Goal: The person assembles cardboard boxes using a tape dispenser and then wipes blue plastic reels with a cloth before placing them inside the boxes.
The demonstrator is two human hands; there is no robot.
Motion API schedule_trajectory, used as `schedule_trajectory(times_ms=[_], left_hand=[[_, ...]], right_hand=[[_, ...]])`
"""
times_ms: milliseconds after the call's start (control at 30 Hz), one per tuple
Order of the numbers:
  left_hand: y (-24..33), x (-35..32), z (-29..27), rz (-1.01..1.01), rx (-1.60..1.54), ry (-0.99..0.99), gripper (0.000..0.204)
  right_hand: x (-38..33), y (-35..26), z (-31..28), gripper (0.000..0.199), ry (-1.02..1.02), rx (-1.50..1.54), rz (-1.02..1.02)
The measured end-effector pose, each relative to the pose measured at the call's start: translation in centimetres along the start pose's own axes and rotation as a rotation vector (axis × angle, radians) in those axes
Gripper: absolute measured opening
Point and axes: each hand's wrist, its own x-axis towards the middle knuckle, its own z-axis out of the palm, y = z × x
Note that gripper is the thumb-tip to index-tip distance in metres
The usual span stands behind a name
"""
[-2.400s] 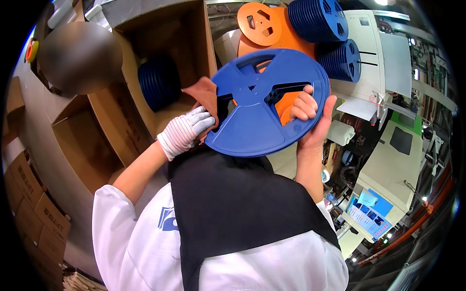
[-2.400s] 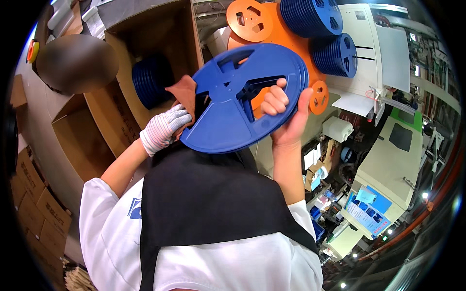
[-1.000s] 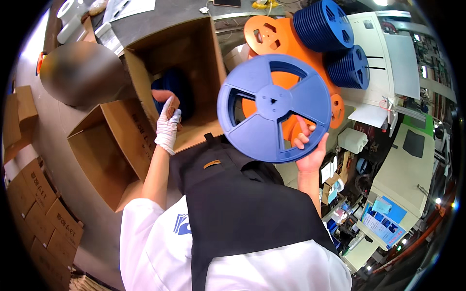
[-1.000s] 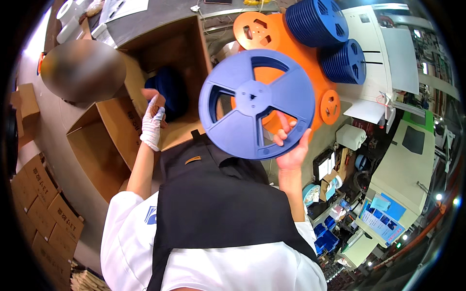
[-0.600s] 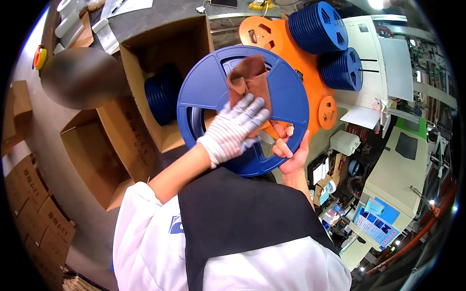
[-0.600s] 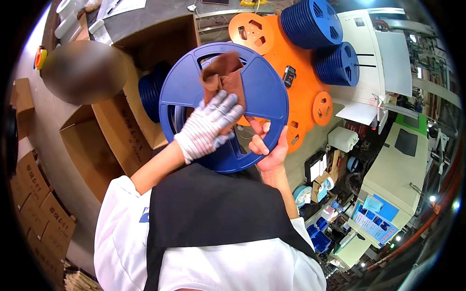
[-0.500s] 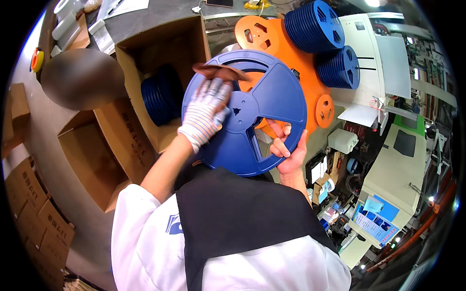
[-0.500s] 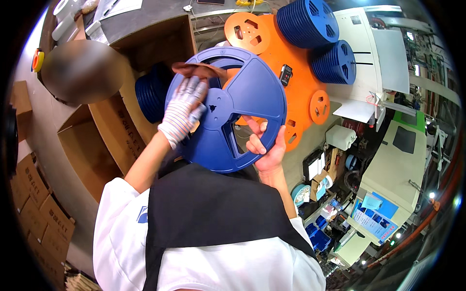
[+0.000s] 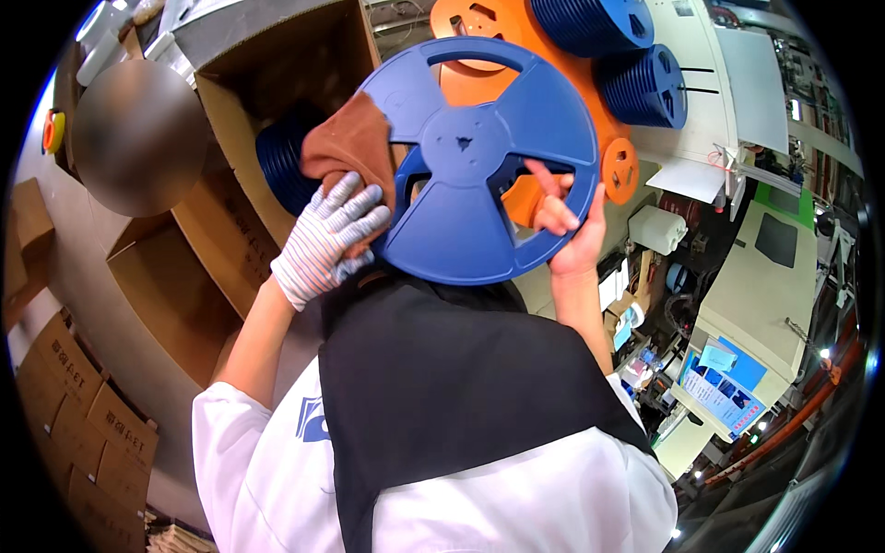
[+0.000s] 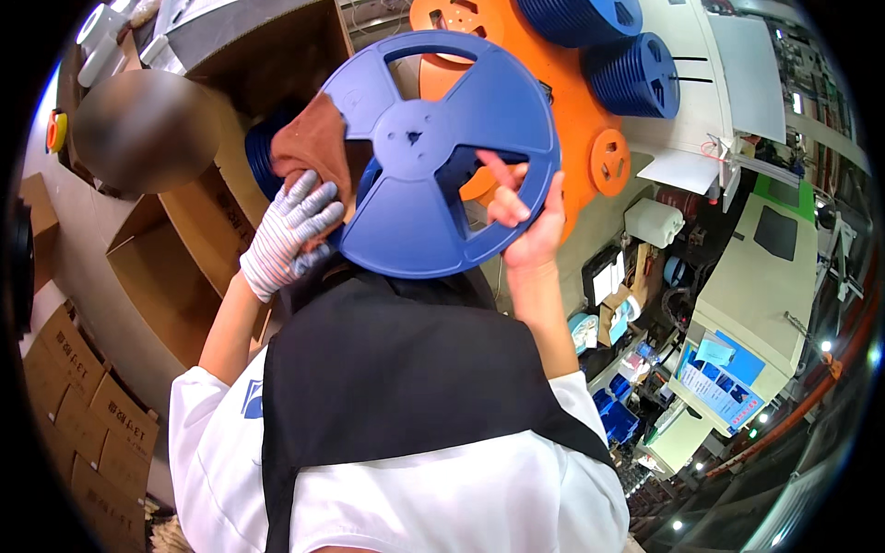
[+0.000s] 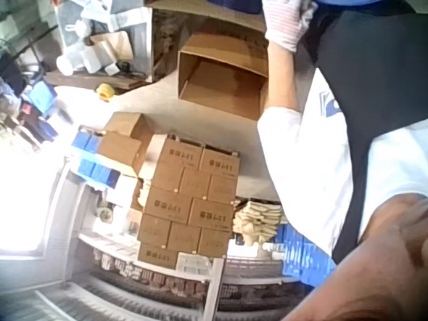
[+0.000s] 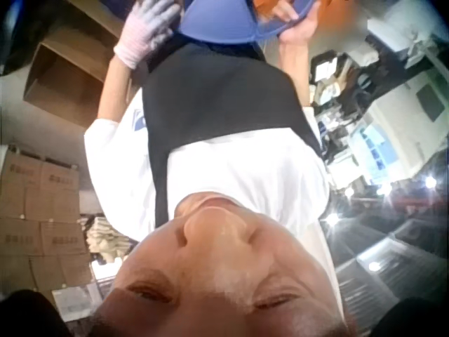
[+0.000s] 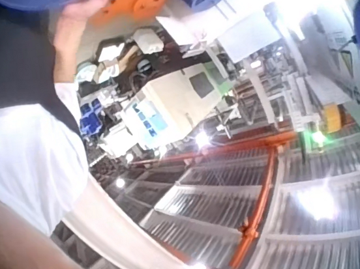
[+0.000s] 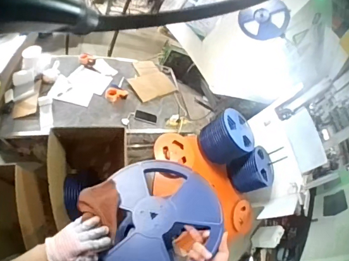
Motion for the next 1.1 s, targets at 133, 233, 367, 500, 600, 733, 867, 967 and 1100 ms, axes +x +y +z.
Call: schedule_trajectory(times_ms=[133, 233, 367, 500, 600, 733, 867, 967, 1100], left_hand=[[1.7, 0.0, 1.4, -0.009, 0.162, 0.023, 0.067], [1.5, 0.4, 3.1, -0.064, 0.208, 0.197, 0.051], [0.7, -0.7, 3.0, -0.165, -0.137, 0.4, 0.044], [1.3, -2.5, 1.6, -0.92, -1.118, 0.465, 0.023], [-1.7, -5.8, 6.7, -0.772, -1.604, 0.78, 0.023], [-2.7, -8.8, 9.1, -0.817, -1.835, 0.851, 0.027], [-3.6, -10.1, 10.7, -0.831, -1.934, 0.908, 0.028], [-4.5, -9.9, 11.0, -0.782, -1.863, 0.932, 0.028], [-5.7, -7.9, 10.8, -0.964, -1.779, 0.934, 0.023]], right_hand=[[1.3, -0.5, 1.1, 0.052, 0.013, 0.059, 0.056], [2.3, 0.0, 2.9, 0.055, 0.057, -0.05, 0.076], [3.2, 1.2, 7.1, 0.058, 0.253, -0.369, 0.003], [2.7, -1.7, 2.3, 0.056, 0.122, -0.569, 0.107], [1.4, -1.3, 0.7, 0.054, 0.301, -0.862, 0.046], [0.5, -1.0, -1.0, 0.043, 0.465, -1.357, 0.088], [0.0, -1.6, -2.0, 0.036, 0.474, -1.554, 0.032], [-0.4, -2.5, -2.6, 0.038, 0.436, -1.195, 0.147], [-0.7, -1.4, -1.4, 0.037, 0.308, -0.987, 0.047]])
